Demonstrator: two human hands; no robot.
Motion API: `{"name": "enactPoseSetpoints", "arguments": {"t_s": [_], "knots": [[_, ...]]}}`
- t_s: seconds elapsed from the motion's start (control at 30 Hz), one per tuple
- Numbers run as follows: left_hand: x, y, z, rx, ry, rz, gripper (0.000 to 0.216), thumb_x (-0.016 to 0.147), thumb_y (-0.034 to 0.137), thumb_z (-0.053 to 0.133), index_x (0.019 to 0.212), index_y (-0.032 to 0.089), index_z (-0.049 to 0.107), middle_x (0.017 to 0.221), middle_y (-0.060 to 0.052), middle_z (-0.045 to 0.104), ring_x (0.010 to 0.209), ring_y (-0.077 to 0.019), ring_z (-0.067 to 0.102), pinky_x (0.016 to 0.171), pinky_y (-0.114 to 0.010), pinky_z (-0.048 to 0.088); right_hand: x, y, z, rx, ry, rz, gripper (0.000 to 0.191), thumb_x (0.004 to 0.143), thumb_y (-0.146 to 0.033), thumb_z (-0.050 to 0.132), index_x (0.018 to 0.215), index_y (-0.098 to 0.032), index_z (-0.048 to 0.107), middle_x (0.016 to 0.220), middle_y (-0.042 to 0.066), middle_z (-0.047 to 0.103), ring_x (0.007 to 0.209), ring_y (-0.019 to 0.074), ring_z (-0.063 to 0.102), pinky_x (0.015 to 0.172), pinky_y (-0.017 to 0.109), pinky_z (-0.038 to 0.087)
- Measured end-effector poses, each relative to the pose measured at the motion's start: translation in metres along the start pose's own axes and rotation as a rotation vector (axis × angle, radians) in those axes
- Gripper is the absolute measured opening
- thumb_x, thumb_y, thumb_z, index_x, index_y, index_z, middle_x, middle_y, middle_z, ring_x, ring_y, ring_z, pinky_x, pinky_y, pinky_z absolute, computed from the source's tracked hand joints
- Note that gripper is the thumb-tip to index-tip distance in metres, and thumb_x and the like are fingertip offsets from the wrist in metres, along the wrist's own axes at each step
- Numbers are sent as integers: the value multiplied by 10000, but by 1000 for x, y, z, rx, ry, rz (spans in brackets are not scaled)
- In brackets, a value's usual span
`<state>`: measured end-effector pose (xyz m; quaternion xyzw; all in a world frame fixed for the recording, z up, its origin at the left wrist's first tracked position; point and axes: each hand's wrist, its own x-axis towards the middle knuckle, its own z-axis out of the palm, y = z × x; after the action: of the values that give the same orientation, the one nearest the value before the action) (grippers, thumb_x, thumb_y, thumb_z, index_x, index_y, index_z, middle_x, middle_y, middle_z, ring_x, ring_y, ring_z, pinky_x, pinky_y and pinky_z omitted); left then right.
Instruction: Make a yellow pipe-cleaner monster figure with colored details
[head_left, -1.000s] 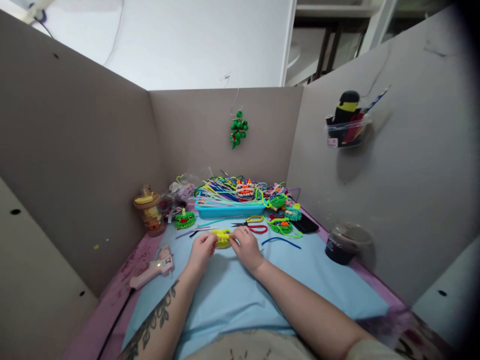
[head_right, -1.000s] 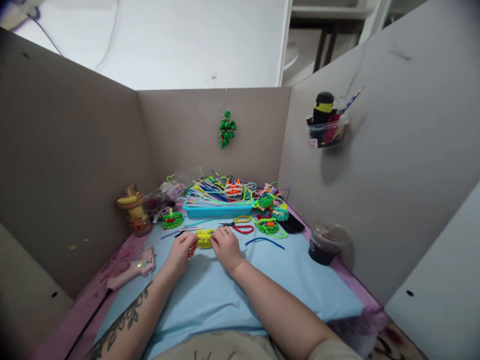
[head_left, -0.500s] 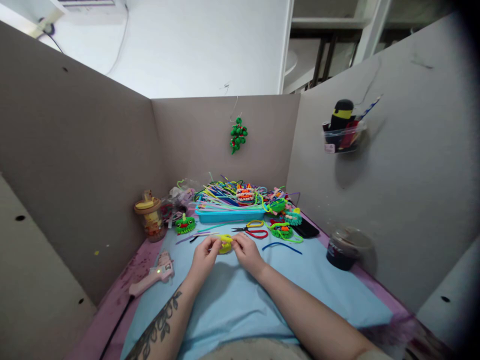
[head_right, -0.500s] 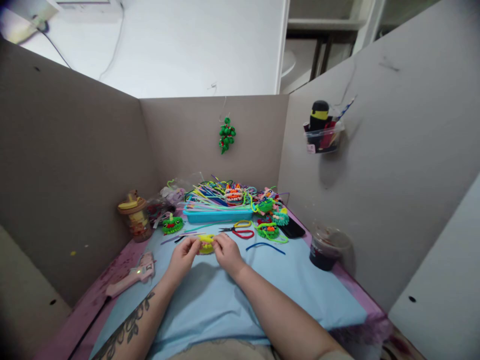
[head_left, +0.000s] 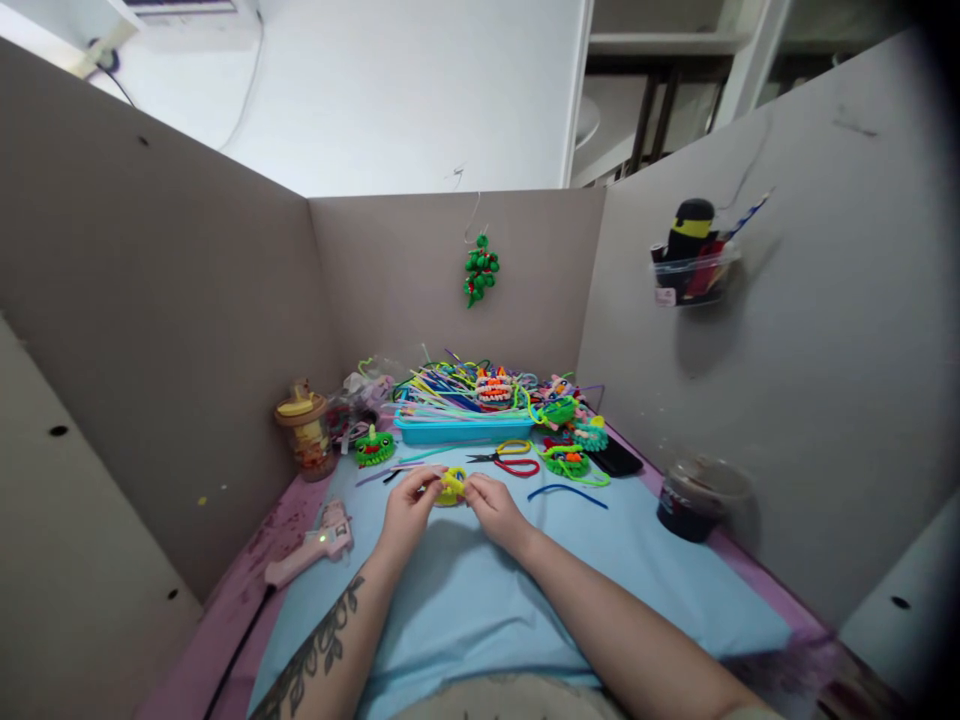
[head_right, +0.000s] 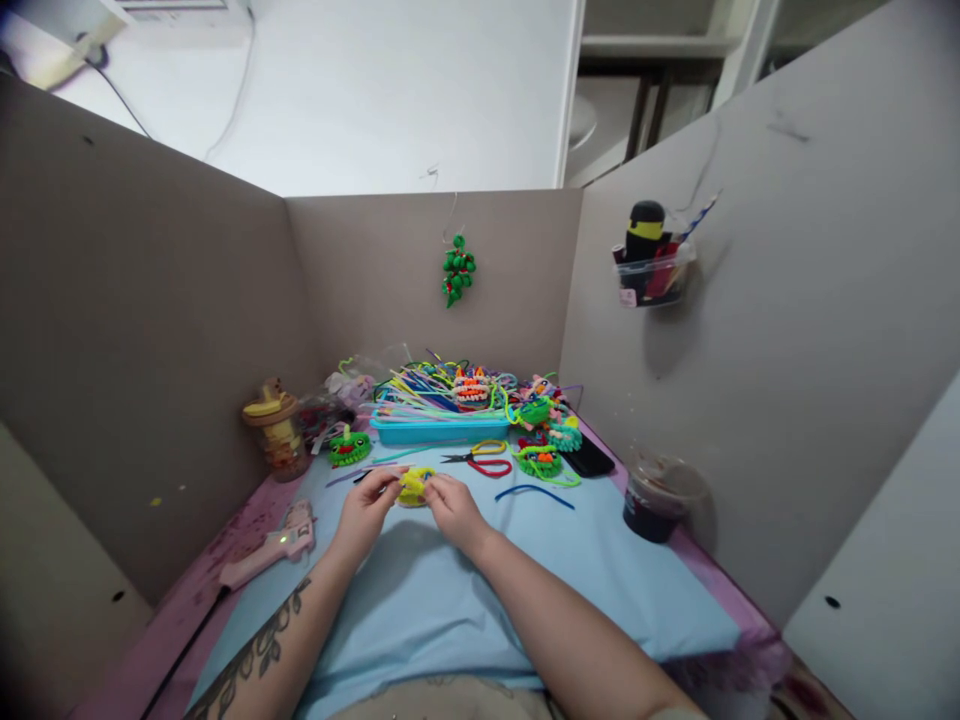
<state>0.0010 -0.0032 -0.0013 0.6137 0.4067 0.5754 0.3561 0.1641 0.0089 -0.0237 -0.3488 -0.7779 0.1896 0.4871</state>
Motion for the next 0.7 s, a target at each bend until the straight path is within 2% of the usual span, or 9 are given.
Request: {"name": "enactPoseSetpoints", "arguments": {"t_s": [0.13,0.3,0.53,0.7], "knots": [[0,1,-1,-35,-2,4,185,683,347,628,740,176,670,965,-103,660,938,-238,579,798,-314,464,1,-3,-1,-7,-32,3,401,911,-356,324,637,-183,561,616,17,540,623,146,520,594,251,407],[-2,5,1,-131,-58,-19,231,713,395,604,782,175,621,910,-72,632,831,-202,583,721,-297,477,1,-4,-1,3,-60,-38,396,912,-351,339,661,-180,593,635,18,571,633,145,544,608,253,426],[-7,11,6,-184,-144,37,233,777,400,556,829,174,570,854,-51,568,796,-169,542,707,-270,457,0,-3,0,-37,-86,-30,322,891,-310,383,684,-190,599,666,25,575,678,156,549,645,255,421],[-8,8,8,-125,-114,66,222,818,398,488,782,182,525,798,-35,541,749,-158,520,704,-267,443,-2,-6,4,-72,-79,-32,269,872,-267,417,678,-197,590,673,22,568,682,154,533,655,255,412]]}}
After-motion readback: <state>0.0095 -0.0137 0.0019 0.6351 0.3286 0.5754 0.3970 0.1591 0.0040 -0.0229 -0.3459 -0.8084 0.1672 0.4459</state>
